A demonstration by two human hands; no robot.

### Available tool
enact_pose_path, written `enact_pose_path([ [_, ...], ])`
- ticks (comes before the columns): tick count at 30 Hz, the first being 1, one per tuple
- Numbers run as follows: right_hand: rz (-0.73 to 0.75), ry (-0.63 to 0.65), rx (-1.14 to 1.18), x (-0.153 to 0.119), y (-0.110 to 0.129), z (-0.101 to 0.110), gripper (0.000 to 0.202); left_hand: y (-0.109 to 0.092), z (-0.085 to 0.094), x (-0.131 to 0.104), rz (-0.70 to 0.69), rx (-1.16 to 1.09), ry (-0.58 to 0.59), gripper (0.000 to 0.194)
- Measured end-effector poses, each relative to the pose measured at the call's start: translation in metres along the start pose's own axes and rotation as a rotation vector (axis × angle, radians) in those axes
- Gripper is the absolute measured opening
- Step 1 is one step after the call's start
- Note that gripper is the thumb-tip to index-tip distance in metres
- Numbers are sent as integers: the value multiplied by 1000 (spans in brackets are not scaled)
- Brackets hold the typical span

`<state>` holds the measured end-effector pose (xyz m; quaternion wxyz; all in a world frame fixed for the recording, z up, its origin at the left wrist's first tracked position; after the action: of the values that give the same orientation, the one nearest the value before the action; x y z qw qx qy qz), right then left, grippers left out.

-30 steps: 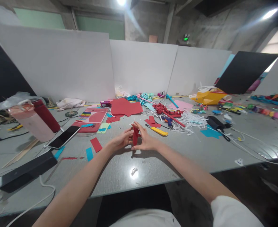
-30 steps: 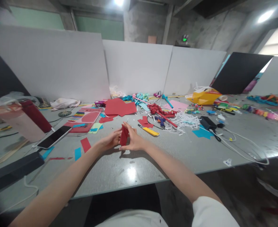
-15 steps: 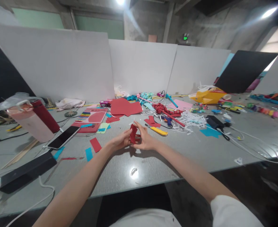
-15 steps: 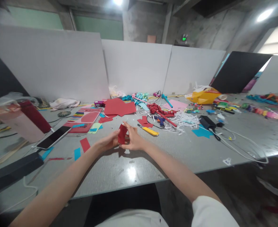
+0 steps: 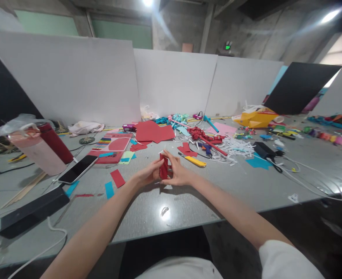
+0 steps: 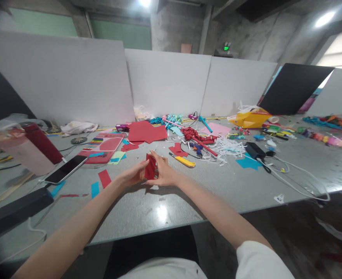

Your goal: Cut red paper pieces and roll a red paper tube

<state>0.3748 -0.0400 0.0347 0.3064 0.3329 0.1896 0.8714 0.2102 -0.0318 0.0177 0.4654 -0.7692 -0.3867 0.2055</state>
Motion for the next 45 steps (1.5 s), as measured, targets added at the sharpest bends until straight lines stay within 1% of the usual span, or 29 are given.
enact_pose_path([
  [4, 7, 3, -14, 0, -1, -1, 135, 0, 0, 0, 1, -1, -5, 48],
  [10, 43, -4, -45, 0, -1, -1, 137, 1, 1, 1, 2, -15, -9, 50],
  [16, 30, -1, -24, 0, 0, -1, 135, 2, 1, 0, 11, -20, 12, 47],
  [28, 73, -8, -61, 0, 1, -1, 132, 0, -4, -1, 14, -7, 6, 45],
  [34, 49, 23, -4, -1, 2, 1, 134, -1, -4, -2, 22, 14, 12, 46],
  [36, 1, 17, 75, -1, 0, 3, 124, -1, -4, -2, 30, 30, 38, 47],
  [37, -28, -5, 125, -1, -2, 4, 113, -2, -3, -3, 39, 39, 50, 47],
  [40, -110, -104, 283, 3, -9, 8, 70, -3, -2, -4, 82, 66, 72, 45],
  [42, -158, -152, 372, 7, -15, 10, 51, -3, -3, -5, 125, 84, 112, 49],
  [43, -182, -162, 407, 8, -18, 10, 47, -3, -4, -6, 152, 95, 147, 53],
  [45, -222, -172, 446, 10, -23, 11, 48, -2, -7, -9, 220, 122, 232, 60],
])
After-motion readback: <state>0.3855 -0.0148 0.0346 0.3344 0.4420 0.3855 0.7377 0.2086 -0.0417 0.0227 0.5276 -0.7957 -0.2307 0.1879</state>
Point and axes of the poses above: each hand's wrist, its own x-axis towards the middle knuckle, its own z-axis out of the back of the hand, y = z × x, the point moved 3 cm from there along x, towards the middle knuckle, and after that the axes turned 2 degrees about -z, right-handed, at the moved point
